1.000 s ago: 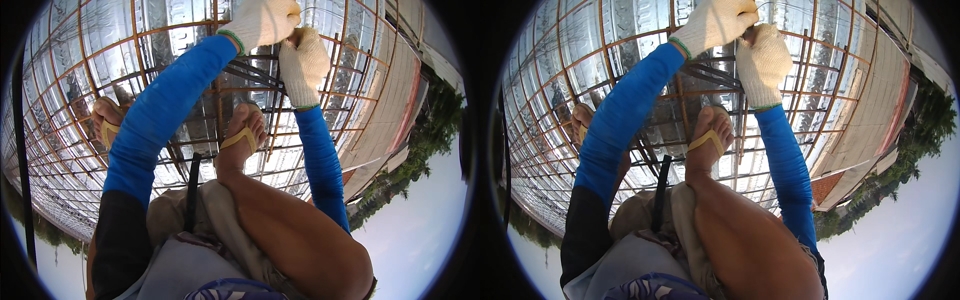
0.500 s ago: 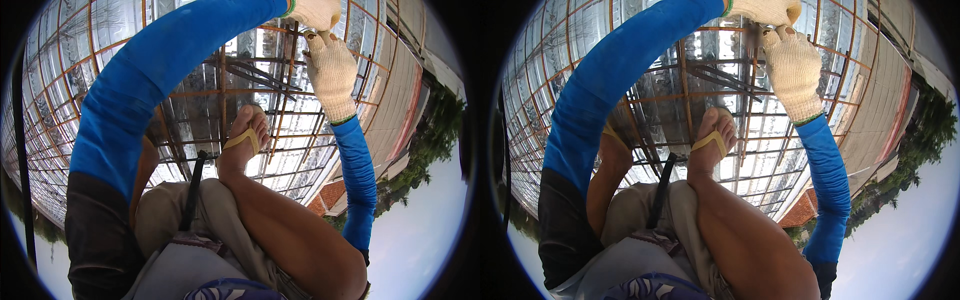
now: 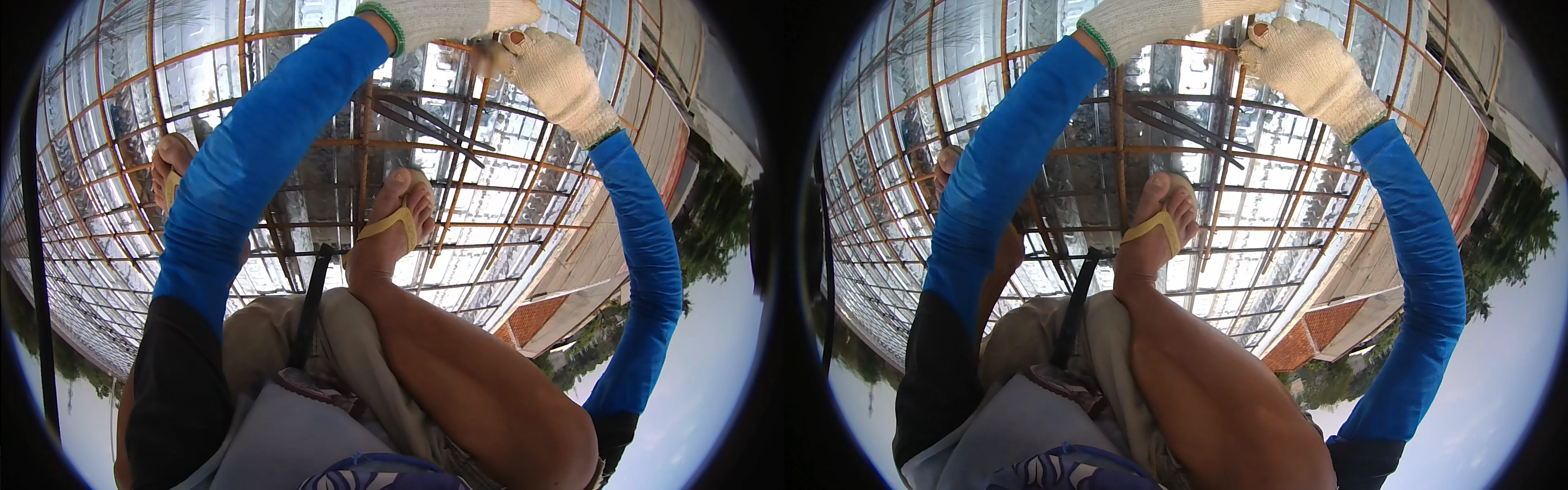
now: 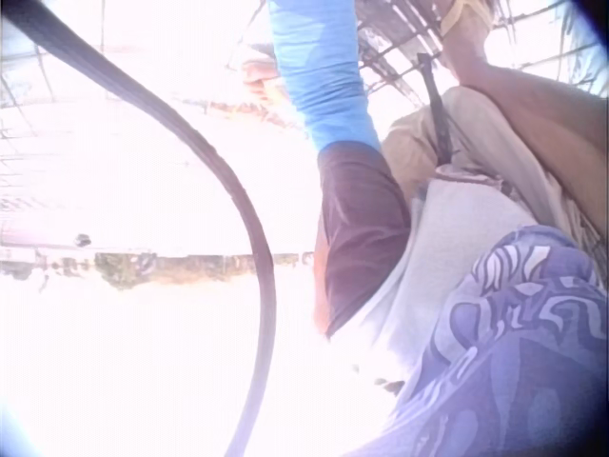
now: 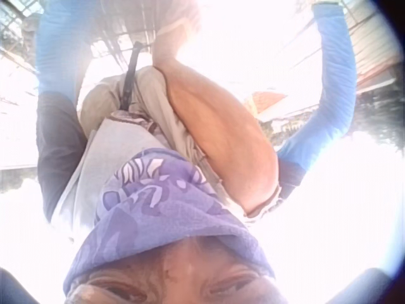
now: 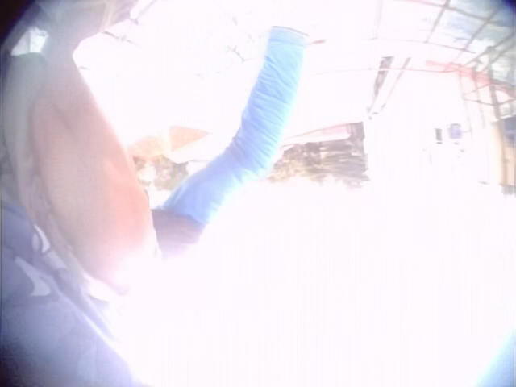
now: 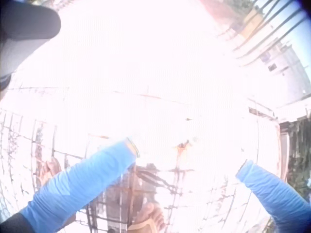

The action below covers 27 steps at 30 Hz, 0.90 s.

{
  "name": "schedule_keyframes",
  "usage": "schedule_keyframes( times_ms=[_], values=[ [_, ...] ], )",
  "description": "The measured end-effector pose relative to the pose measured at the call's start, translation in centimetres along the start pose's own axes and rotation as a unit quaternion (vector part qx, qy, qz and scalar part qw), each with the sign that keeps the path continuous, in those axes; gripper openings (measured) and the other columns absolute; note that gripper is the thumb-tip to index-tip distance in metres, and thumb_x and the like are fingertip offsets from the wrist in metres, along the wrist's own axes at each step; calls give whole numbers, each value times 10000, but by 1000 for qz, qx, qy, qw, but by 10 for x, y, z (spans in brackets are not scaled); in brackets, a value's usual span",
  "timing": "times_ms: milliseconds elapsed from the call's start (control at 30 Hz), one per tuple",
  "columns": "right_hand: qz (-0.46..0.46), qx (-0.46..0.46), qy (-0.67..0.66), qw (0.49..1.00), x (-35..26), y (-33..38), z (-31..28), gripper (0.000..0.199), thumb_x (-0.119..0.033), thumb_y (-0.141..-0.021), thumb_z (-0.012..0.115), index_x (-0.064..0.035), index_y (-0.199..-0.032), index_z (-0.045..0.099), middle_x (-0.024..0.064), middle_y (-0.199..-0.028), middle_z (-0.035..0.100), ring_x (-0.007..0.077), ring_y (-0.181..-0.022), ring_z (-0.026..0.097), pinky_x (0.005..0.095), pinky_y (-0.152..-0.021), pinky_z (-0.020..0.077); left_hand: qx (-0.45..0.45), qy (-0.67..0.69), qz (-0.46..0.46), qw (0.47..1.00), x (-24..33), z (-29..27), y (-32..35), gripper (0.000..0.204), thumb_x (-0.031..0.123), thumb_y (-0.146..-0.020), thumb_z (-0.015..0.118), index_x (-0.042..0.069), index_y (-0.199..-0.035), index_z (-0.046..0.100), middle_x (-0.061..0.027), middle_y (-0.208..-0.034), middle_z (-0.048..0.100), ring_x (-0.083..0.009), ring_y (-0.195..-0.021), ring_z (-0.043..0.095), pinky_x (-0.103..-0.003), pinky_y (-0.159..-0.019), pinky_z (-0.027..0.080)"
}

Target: The person uses pliers to twist and secure wire ties at the joints of a metal scaffolding structure. The camera is mounted on the person's head, providing a first-person view of the repetitive fastening process.

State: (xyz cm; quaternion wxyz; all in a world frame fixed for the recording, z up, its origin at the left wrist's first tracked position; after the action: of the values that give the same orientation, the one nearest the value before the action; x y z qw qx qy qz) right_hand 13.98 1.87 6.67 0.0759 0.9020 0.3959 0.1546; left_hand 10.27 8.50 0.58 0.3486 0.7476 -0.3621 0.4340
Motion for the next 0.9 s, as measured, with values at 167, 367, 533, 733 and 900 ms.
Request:
schedule_keyframes(
  times_ms=[167, 367, 533, 733, 900],
  values=[
    [-44, 26, 19, 999, -2, 3, 10, 242, -243, -942, 711, -151, -1165, 710, -2, -1006, 726, 183, -935, 731, 305, -667, 628, 18, 8, -46, 999, -21, 5, 41, 361, 396, -974, 722, 139, -1227, 747, -103, -1058, 765, -243, -892, 750, -370, -807, 604],
    [-61, 4, 14, 998, -11, -10, 13, 220, -210, -954, 695, -125, -1157, 707, 34, -1000, 727, 202, -908, 743, 332, -670, 632, 179, -11, 44, 983, 14, 25, 120, 317, 365, -972, 702, 114, -1160, 749, -101, -1028, 758, -269, -843, 753, -382, -724, 611],
    [46, 27, -77, 996, -1, 5, 17, 263, -242, -924, 732, -101, -1144, 698, 61, -997, 722, 254, -887, 748, 355, -671, 627, 79, -121, -92, 985, 44, 60, 135, 229, 254, -955, 691, 99, -1123, 708, -121, -1090, 684, -300, -852, 742, -405, -704, 616],
    [185, 87, -183, 962, 13, 19, 21, 350, -304, -868, 798, -118, -1147, 696, 85, -995, 713, 283, -924, 737, 404, -741, 621, -34, -270, -59, 961, 52, 70, 134, 249, 153, -901, 702, 120, -1147, 680, -124, -1127, 646, -315, -911, 734, -416, -716, 623],
    [288, 149, -192, 926, 6, 39, -16, 305, -291, -886, 815, -94, -1090, 704, 83, -903, 691, 273, -821, 725, 373, -682, 596, -92, -283, 15, 955, 48, 74, 131, 211, 126, -876, 695, 128, -1087, 701, -114, -1054, 650, -306, -981, 718, -421, -796, 617]
  ],
)
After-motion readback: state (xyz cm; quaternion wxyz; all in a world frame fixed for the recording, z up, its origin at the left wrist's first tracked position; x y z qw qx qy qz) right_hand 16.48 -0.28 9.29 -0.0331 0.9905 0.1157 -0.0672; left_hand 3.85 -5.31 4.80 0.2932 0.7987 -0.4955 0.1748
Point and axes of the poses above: each hand's wrist, its own y-axis away from the middle knuckle, its own z-axis out of the palm, x = y × z, the point moved 10 cm from there along -y, towards the middle knuckle
